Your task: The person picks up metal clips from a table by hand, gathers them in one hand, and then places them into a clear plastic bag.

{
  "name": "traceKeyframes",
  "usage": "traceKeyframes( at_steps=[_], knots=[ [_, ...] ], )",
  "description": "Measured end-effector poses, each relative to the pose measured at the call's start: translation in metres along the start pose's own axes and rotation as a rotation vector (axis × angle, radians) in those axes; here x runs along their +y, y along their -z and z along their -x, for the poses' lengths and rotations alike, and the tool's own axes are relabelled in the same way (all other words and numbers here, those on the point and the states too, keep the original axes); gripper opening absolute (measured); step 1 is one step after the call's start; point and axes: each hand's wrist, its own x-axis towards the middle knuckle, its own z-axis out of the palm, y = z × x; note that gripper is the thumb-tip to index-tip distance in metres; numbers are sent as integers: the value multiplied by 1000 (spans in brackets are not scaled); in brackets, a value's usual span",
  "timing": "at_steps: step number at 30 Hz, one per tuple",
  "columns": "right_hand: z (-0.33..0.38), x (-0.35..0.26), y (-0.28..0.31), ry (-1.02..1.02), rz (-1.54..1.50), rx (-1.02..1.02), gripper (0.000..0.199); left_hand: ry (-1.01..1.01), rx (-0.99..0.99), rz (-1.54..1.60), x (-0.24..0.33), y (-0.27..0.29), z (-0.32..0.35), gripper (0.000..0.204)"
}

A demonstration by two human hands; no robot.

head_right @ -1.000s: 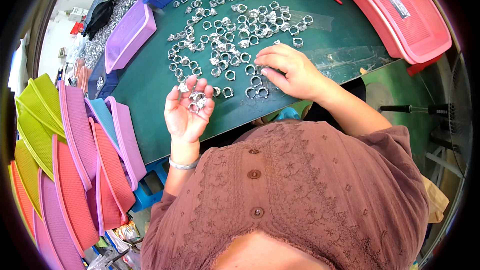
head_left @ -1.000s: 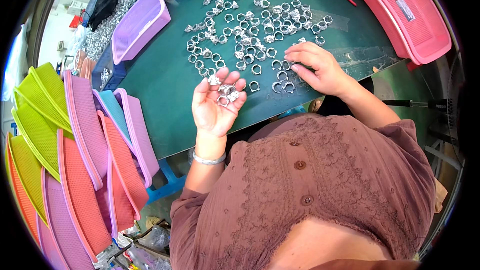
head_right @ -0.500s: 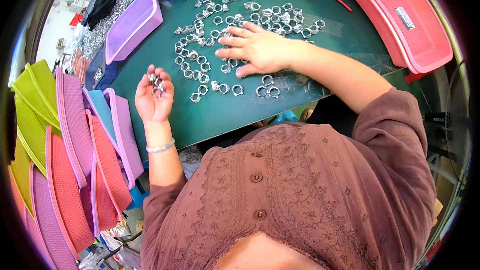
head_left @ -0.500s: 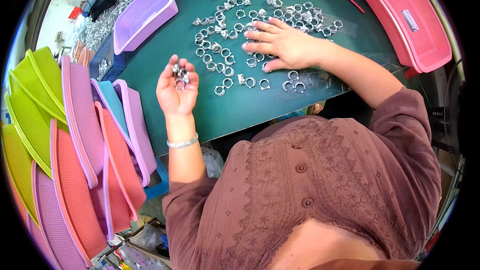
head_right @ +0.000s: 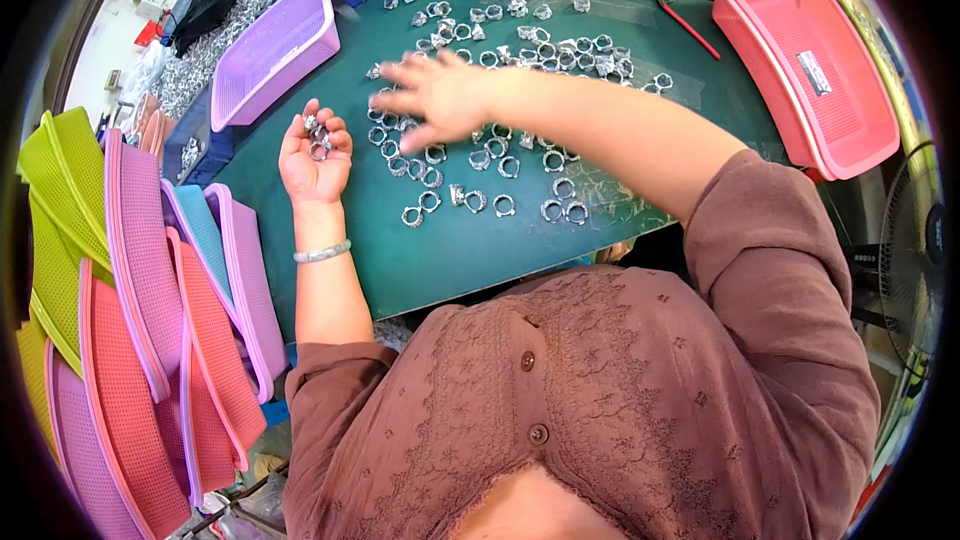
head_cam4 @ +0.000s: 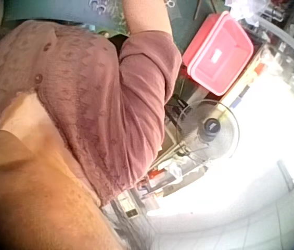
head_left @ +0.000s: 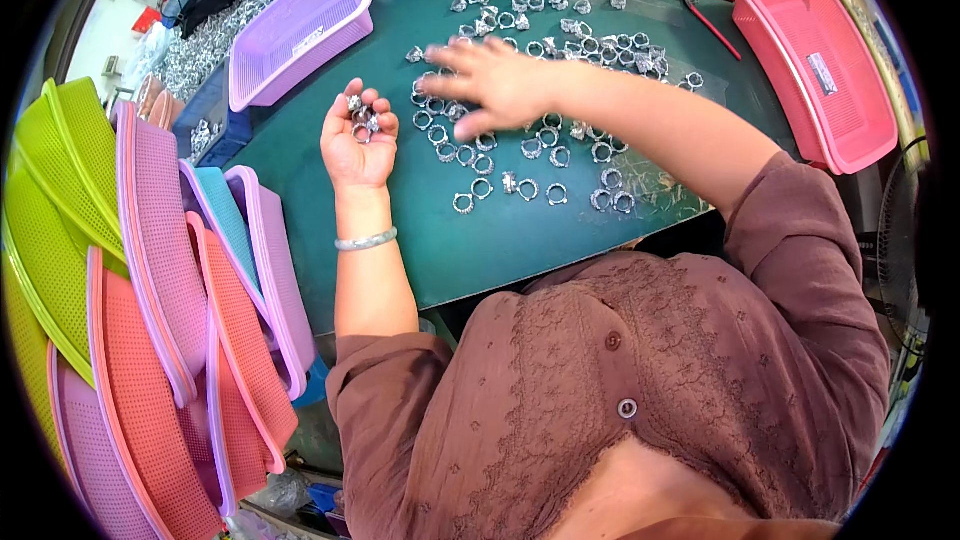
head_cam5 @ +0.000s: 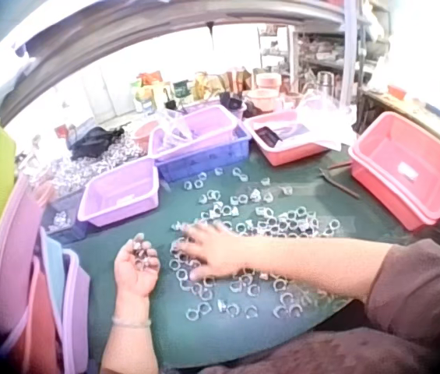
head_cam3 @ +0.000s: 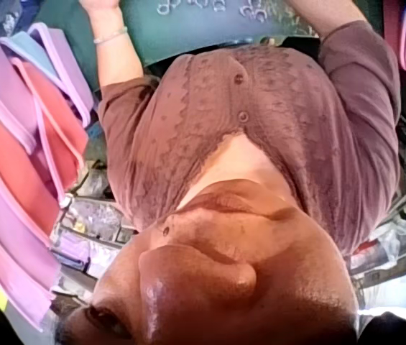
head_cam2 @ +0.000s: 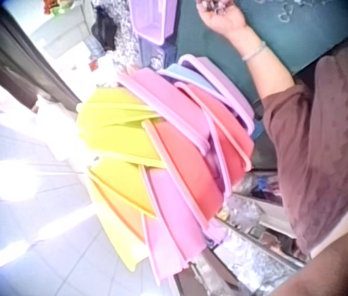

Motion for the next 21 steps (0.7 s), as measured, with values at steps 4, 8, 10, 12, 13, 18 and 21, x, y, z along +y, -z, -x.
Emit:
traceKeyframes(
  at_steps=[4, 8, 10, 12, 13, 18, 21],
  knots=[
    [16, -23, 16, 227, 42, -204, 60, -65, 49, -6, 7, 5, 5, 26],
    [55, -8, 32, 115, 87, -207, 58, -38, 33, 28, 7, 6, 8, 28],
    [75, 4, 34, 47, 91, -168, 56, -21, 28, 27, 4, 3, 6, 28],
    [89, 5, 38, -27, 146, -154, 55, -21, 28, 26, 5, 2, 6, 29],
    [94, 6, 39, -69, 160, -141, 54, -22, 27, 23, 6, 2, 6, 29],
    [117, 11, 40, -163, 204, -50, 49, -74, 196, -18, 13, 3, 5, 29],
    [127, 12, 34, -188, 157, 52, 43, -31, 271, -57, 11, 10, 2, 29]
  ],
)
